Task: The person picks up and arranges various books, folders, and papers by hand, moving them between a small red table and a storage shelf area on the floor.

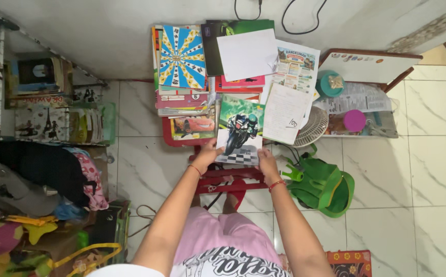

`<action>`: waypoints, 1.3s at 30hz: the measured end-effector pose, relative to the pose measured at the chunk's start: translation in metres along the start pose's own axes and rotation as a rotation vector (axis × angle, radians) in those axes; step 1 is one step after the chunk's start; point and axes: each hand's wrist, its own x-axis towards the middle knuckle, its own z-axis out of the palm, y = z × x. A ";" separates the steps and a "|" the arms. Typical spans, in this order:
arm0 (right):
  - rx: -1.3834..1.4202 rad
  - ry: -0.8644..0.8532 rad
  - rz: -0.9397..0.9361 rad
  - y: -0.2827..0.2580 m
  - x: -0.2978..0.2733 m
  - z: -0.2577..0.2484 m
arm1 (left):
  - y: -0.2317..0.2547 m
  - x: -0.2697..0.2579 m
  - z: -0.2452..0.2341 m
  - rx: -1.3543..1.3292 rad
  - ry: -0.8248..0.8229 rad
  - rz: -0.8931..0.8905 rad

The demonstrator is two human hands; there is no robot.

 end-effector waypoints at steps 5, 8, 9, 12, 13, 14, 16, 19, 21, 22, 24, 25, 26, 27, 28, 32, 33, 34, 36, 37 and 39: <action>0.233 -0.063 -0.215 -0.018 -0.037 0.020 | 0.013 -0.016 -0.026 -0.053 -0.080 0.095; 0.260 -0.098 -0.337 -0.030 -0.063 0.034 | 0.020 -0.016 -0.040 0.039 0.036 0.172; 0.254 -0.112 -0.396 -0.035 -0.070 0.040 | 0.023 -0.015 -0.044 0.075 0.074 0.192; 0.201 -0.076 -0.494 -0.045 -0.093 0.062 | 0.040 -0.017 -0.055 0.196 0.163 0.312; 0.203 -0.087 -0.519 -0.049 -0.100 0.070 | 0.048 -0.018 -0.055 0.242 0.169 0.395; 0.205 -0.098 -0.543 -0.052 -0.109 0.079 | 0.055 -0.021 -0.055 0.288 0.173 0.477; 0.118 -0.063 -0.588 -0.063 -0.126 0.097 | 0.084 -0.038 -0.050 0.479 0.144 0.580; -0.185 0.092 -0.645 -0.086 -0.163 0.129 | 0.139 -0.082 -0.034 0.251 -0.045 0.145; -0.437 0.213 -0.677 -0.103 -0.189 0.149 | 0.169 -0.107 -0.022 0.149 -0.111 0.057; -0.437 0.198 -0.696 -0.111 -0.201 0.158 | 0.180 -0.116 -0.018 0.111 -0.142 0.102; -0.432 0.168 -0.734 -0.122 -0.221 0.171 | 0.192 -0.129 -0.019 0.045 -0.179 0.199; -0.453 0.159 -0.850 -0.126 -0.228 0.174 | 0.196 -0.133 -0.020 0.014 -0.191 0.209; -0.473 0.152 -0.968 -0.130 -0.232 0.176 | 0.199 -0.134 -0.022 -0.015 -0.205 0.221; -0.493 0.145 -1.085 -0.133 -0.235 0.178 | 0.200 -0.134 -0.025 -0.017 -0.196 0.213; -0.520 0.139 -1.082 -0.133 -0.237 0.178 | 0.198 -0.136 -0.028 -0.023 -0.189 0.198; -0.626 0.136 -1.136 -0.132 -0.238 0.175 | 0.184 -0.128 -0.040 -0.103 -0.216 0.185; -0.651 0.144 -1.170 -0.134 -0.238 0.173 | 0.182 -0.126 -0.041 -0.092 -0.206 0.186; -0.642 0.134 -1.150 -0.134 -0.238 0.171 | 0.177 -0.124 -0.040 -0.086 -0.195 0.188; -0.627 0.110 -1.111 -0.137 -0.239 0.166 | 0.172 -0.120 -0.035 -0.063 -0.168 0.200; -0.632 0.098 -1.123 -0.140 -0.238 0.160 | 0.172 -0.117 -0.031 -0.045 -0.151 0.210; -0.640 0.068 -1.148 -0.146 -0.234 0.146 | 0.171 -0.114 -0.016 -0.030 -0.122 0.217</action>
